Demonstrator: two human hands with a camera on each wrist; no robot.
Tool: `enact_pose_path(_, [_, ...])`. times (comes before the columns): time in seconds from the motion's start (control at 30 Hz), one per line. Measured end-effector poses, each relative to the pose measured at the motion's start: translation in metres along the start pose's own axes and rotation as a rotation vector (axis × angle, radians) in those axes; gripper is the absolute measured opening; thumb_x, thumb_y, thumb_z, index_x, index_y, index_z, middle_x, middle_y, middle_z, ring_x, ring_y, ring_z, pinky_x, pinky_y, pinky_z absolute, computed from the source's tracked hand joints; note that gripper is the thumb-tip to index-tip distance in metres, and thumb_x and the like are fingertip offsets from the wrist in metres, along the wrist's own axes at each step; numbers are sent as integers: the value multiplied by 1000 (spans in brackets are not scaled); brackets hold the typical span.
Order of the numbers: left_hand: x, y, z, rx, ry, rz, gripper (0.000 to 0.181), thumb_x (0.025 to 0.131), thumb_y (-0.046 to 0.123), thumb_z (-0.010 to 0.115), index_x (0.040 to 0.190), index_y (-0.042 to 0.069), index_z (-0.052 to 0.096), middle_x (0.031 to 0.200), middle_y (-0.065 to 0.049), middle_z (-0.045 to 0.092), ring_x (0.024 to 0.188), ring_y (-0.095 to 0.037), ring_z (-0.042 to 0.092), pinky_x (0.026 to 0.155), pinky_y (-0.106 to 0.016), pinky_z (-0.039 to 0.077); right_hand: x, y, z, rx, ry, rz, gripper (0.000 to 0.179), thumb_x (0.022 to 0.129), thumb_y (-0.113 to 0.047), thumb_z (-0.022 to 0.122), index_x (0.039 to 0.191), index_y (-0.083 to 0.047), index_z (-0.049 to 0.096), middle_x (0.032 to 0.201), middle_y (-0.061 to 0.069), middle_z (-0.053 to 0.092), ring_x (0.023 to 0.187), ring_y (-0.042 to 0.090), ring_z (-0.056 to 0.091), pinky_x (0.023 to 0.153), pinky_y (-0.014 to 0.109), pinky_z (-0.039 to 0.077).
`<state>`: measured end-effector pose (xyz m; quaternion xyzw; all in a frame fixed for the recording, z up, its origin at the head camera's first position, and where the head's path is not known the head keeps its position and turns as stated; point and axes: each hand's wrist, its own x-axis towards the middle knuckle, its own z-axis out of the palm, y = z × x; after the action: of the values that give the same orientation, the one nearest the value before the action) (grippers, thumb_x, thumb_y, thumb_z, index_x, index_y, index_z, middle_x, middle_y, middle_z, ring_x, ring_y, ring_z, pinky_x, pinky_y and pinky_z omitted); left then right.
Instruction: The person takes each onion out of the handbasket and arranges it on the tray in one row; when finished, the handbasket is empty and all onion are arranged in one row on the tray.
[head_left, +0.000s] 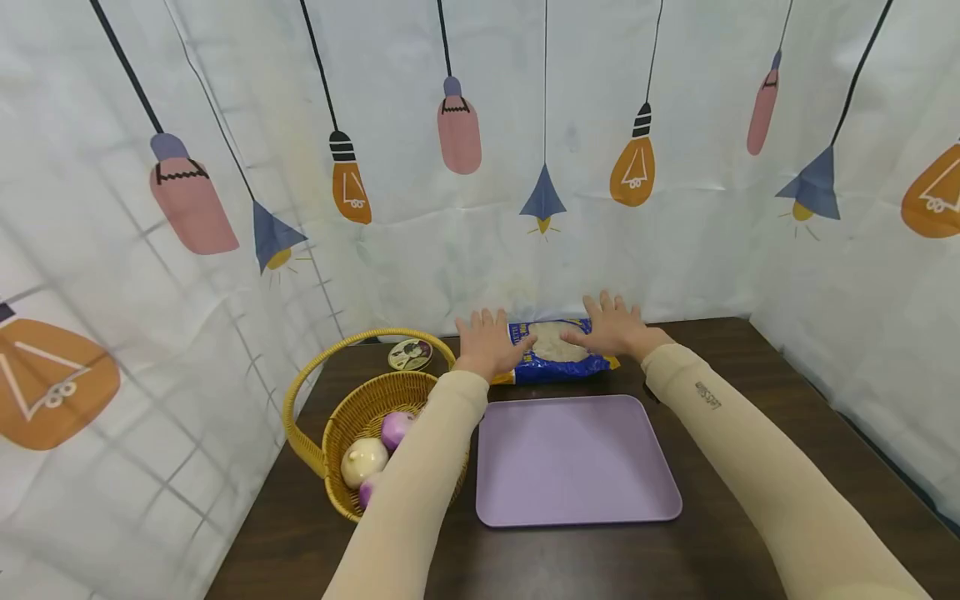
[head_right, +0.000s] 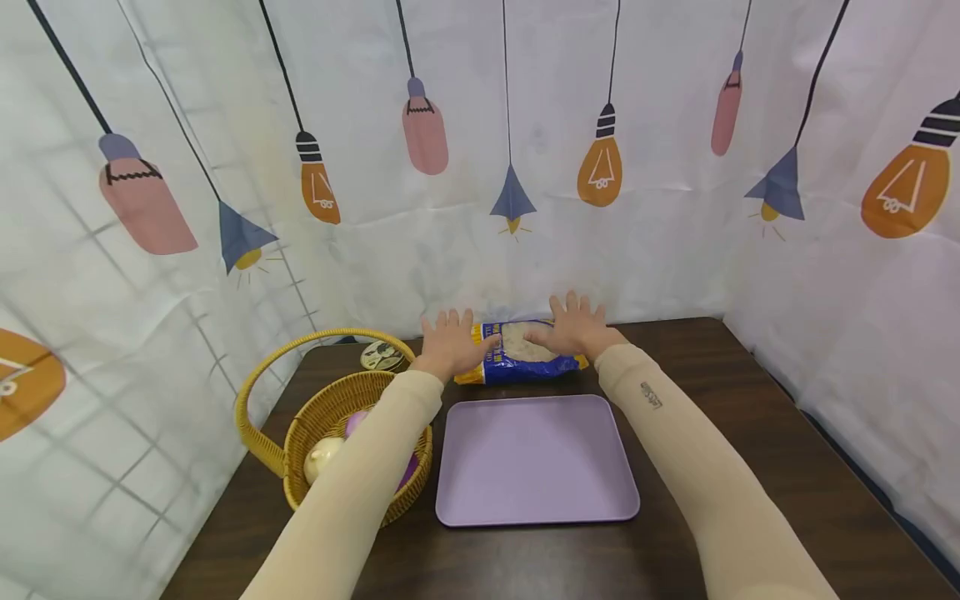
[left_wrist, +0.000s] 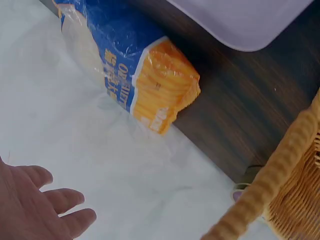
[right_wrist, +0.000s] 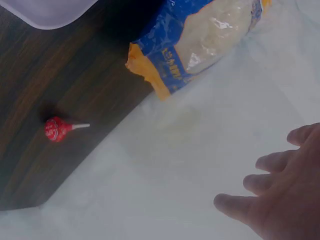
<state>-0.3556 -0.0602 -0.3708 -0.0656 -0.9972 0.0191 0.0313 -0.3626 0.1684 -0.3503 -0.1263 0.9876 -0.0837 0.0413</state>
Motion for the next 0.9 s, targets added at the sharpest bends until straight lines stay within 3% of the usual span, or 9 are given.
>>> enact_pose_path(0.2, [-12,-1,9,-39,-4,50,90,92,75,26,157,14,20,161,-16,19,148,-36,13,114,-64,4,-4,-6,15,-12,9,-36,96,92,-69,42,156,-3,15,157,32,9,141,54,10,107,73,11])
enact_pose_path(0.37, [-30,-4,18,-38,-19,93,93,90,77,28,158,15,16,162,-16,14,148,-35,8,114,-62,2,-13,-13,33,-27,-10,-61,94,92,-69,43,156,-5,18,158,31,9,142,53,12,108,71,13])
enact_pose_path(0.57, [-52,-11,28,-134,40,165,88,91,75,32,156,15,27,158,-15,28,146,-34,22,115,-59,14,-22,-15,62,-4,-25,-104,99,89,-74,40,156,-4,18,158,30,11,142,52,13,109,70,13])
enact_pose_path(0.67, [-64,-13,26,-238,80,208,80,94,69,37,153,15,34,153,-11,38,141,-30,34,113,-54,26,-27,-16,75,43,-26,-137,97,91,-72,42,154,-1,21,157,31,16,141,52,16,108,70,14])
enact_pose_path(0.77, [-75,-14,19,-404,126,232,66,97,59,45,148,18,43,149,-6,46,135,-26,43,108,-48,36,-33,-19,85,97,-25,-164,91,93,-66,45,153,0,27,155,31,23,140,50,22,109,67,19])
enact_pose_path(0.9, [-93,-20,11,-590,272,221,46,99,44,54,137,20,57,138,-1,56,127,-22,53,102,-45,44,-41,-27,99,177,-36,-201,84,94,-61,50,150,-1,34,154,27,29,140,45,29,110,61,26])
